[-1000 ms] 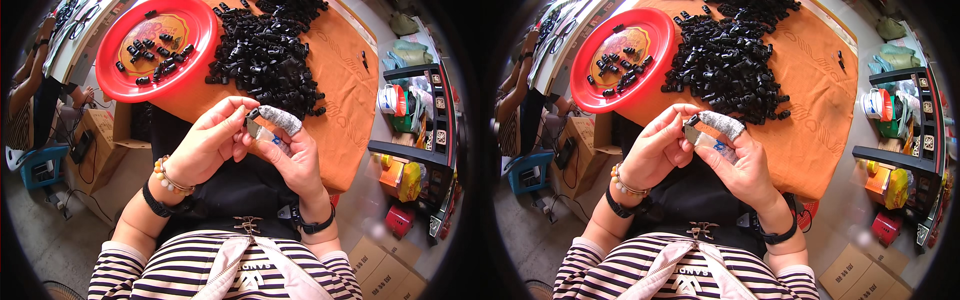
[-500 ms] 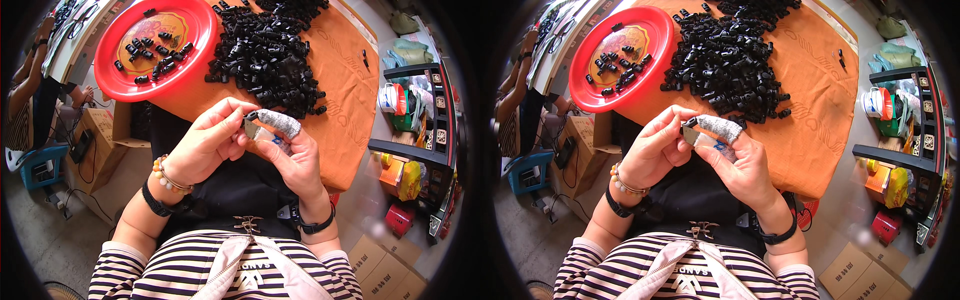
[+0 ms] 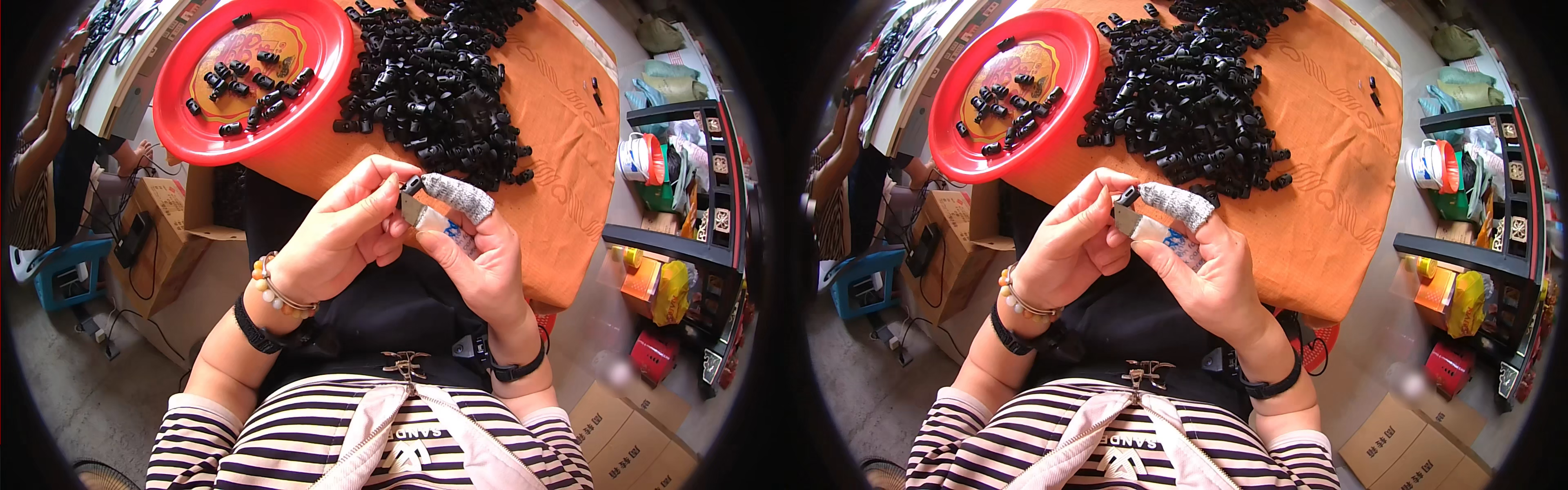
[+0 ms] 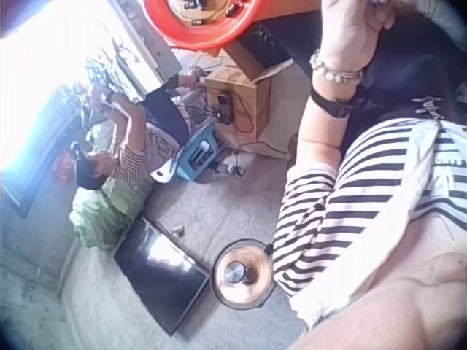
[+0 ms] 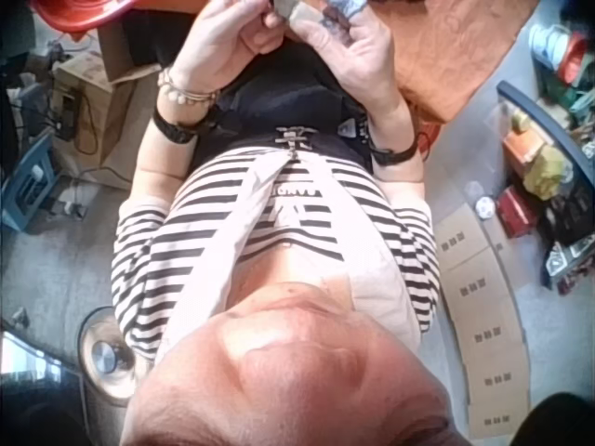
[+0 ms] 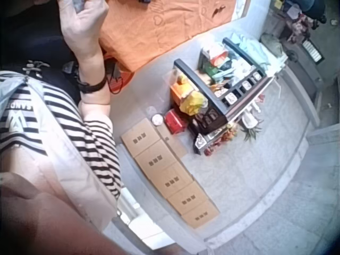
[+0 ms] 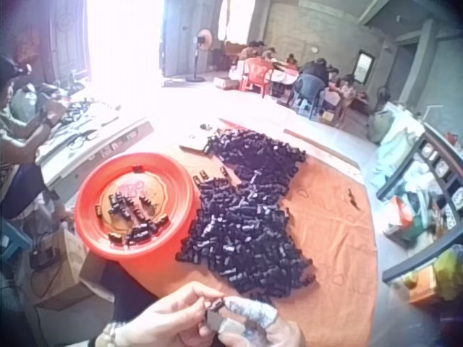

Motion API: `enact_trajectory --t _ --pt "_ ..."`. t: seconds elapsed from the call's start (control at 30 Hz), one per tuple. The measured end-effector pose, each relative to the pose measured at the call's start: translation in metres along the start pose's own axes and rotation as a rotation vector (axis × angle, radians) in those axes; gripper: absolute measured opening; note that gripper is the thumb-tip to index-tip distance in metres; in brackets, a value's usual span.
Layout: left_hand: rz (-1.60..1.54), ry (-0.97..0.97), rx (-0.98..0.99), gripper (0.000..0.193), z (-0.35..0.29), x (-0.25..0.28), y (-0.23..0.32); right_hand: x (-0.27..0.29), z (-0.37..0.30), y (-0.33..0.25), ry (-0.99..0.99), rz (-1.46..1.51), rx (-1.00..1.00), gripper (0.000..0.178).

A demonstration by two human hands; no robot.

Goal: Sorting through a pile of black shoe components and checking them individually.

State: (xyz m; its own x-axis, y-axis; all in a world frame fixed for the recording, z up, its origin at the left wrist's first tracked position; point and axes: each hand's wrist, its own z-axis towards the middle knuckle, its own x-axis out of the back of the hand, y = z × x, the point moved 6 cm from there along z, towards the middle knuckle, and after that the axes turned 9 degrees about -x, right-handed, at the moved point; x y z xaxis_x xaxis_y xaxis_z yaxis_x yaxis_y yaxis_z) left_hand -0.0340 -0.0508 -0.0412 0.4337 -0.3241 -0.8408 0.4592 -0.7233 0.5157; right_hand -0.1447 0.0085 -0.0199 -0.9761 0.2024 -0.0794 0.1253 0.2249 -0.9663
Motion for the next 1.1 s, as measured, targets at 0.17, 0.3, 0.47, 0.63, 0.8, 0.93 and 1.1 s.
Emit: enact_trajectory --t 0.17,0.3,0.47,0.63,0.8,0.93,1.1 --pt "0.039 0.044 -0.010 0.027 -0.0004 0.0021 0.0004 0.0001 -0.0001 -0.0007 0.012 0.027 0.015 0.035" --pt "-0.002 -0.055 -0.001 0.021 -0.0006 -0.0001 -0.0002 0.0033 -0.0005 -0.0011 -0.006 0.039 -0.017 0.034" --pt "-0.019 -0.054 0.013 0.021 -0.0001 -0.0016 0.0001 -0.0010 -0.0007 -0.0023 0.009 0.089 -0.012 0.033" --pt "-0.001 0.002 -0.004 0.021 0.0004 -0.0012 0.0003 -0.0021 0.0001 -0.0007 0.008 0.076 0.007 0.034" --pt "0.000 -0.034 -0.001 0.024 0.0001 -0.0005 -0.0002 0.0040 0.0012 0.0011 0.003 -0.005 -0.003 0.036" --pt "-0.002 0.052 0.005 0.027 0.0002 0.0001 -0.0009 -0.0024 0.0004 -0.0016 0.022 0.061 0.004 0.036" --pt "-0.048 -0.016 0.004 0.021 0.0004 -0.0008 0.0003 0.0000 0.0000 0.0015 -0.004 0.032 -0.013 0.036"
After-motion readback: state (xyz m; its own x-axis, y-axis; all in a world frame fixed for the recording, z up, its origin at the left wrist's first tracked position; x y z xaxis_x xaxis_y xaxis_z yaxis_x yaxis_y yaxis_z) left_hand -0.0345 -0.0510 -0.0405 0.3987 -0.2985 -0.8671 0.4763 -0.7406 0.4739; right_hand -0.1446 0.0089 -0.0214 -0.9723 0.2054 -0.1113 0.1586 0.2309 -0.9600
